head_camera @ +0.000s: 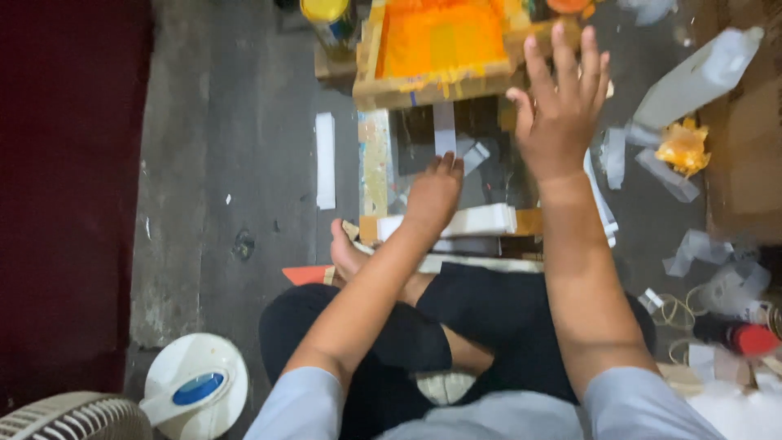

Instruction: The person sits on the floor and performs screen printing on white rectangular strips. They place a strip under a wooden frame with orange ink, use a squeegee to pull the ink across the mesh, and then lift the frame to reveal the printed strip. The process is repeated for multiple strips.

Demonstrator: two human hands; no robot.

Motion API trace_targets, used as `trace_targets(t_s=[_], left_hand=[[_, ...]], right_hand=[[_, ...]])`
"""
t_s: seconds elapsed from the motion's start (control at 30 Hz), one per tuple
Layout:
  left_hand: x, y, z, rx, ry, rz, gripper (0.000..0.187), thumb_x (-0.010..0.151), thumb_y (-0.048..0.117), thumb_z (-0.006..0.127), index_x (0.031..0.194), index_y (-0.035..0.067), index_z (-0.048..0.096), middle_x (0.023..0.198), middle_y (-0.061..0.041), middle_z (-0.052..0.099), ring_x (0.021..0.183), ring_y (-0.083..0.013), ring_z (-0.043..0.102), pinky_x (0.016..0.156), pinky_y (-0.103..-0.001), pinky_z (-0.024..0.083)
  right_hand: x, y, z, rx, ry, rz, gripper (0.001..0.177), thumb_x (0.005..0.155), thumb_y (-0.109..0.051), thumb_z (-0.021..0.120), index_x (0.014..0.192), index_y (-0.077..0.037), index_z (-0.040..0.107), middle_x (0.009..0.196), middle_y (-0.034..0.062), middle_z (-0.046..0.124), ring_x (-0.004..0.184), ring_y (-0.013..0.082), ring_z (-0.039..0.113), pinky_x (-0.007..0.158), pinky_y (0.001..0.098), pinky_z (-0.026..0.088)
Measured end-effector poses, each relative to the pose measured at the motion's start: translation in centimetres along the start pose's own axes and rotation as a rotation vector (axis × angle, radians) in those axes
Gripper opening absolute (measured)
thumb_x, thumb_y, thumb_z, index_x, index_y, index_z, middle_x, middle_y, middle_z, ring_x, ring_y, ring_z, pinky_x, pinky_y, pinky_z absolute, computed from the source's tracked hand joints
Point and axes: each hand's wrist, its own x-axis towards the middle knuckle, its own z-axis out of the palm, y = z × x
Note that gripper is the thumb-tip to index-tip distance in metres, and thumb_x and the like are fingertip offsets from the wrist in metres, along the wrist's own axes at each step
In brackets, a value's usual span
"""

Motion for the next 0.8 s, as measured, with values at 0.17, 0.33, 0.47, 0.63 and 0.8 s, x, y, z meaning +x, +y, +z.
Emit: trace_targets(t_s=[0.17, 0.33, 0.47, 0.63, 0.8], left_hand=[[0.9, 0.2, -0.1, 0.083, -0.218, -0.087, 0.063, 0.089, 0.003, 0.058, 0.150, 0.003, 0.043, 0.148, -0.022, 0.047, 0.127, -0.0395, 0.052, 0.086, -0.048, 0.057], [0.3, -0.9, 1.4, 0.188, -0.060, -0.004, 0.054, 0.083, 0.006, 0.064, 0.137, 0.003, 0.055, 0.121, -0.017, 0.063, 0.101, -0.0348, 0.065, 0.067, -0.044, 0.058], [-0.7, -1.7, 0.0, 0.108, -0.051, 0.033, 0.046, 0.082, -0.001, 0.063, 0.127, 0.005, 0.061, 0.106, -0.016, 0.068, 0.085, -0.0367, 0.069, 0.063, -0.047, 0.056], [-3.8, -2.4, -4.4, -0.007, 0.166, 0.049, 0.038, 0.070, -0.006, 0.065, 0.106, 0.005, 0.060, 0.093, -0.016, 0.066, 0.075, -0.0384, 0.066, 0.054, -0.047, 0.050], [-7.5, -3.2, -7.7, -0.243, 0.253, -0.112, 0.023, 0.091, 0.002, 0.059, 0.113, 0.006, 0.061, 0.102, -0.014, 0.068, 0.079, -0.0381, 0.064, 0.059, -0.046, 0.049]], right_hand=[[0.1, -0.4, -0.3, -0.001, 0.015, -0.001, 0.060, 0.105, -0.008, 0.093, 0.154, -0.008, 0.059, 0.158, 0.0186, 0.047, 0.145, 0.0476, 0.032, 0.115, 0.0720, 0.030], [0.0, -0.4, -0.3, -0.016, 0.034, -0.004, 0.056, 0.105, -0.013, 0.090, 0.152, -0.009, 0.059, 0.155, 0.0181, 0.051, 0.144, 0.0471, 0.035, 0.112, 0.0707, 0.034], [0.0, -0.5, -0.5, -0.011, 0.040, -0.004, 0.060, 0.101, -0.010, 0.094, 0.151, -0.011, 0.060, 0.153, 0.0176, 0.053, 0.143, 0.0469, 0.037, 0.112, 0.0701, 0.034], [0.0, -0.5, -0.8, -0.017, 0.025, -0.002, 0.060, 0.098, -0.010, 0.093, 0.148, -0.011, 0.061, 0.151, 0.0174, 0.055, 0.141, 0.0451, 0.040, 0.110, 0.0689, 0.036], [-0.1, -0.7, -1.0, -0.015, 0.035, -0.007, 0.059, 0.096, -0.008, 0.095, 0.146, -0.010, 0.063, 0.150, 0.0173, 0.056, 0.141, 0.0443, 0.040, 0.110, 0.0685, 0.035]])
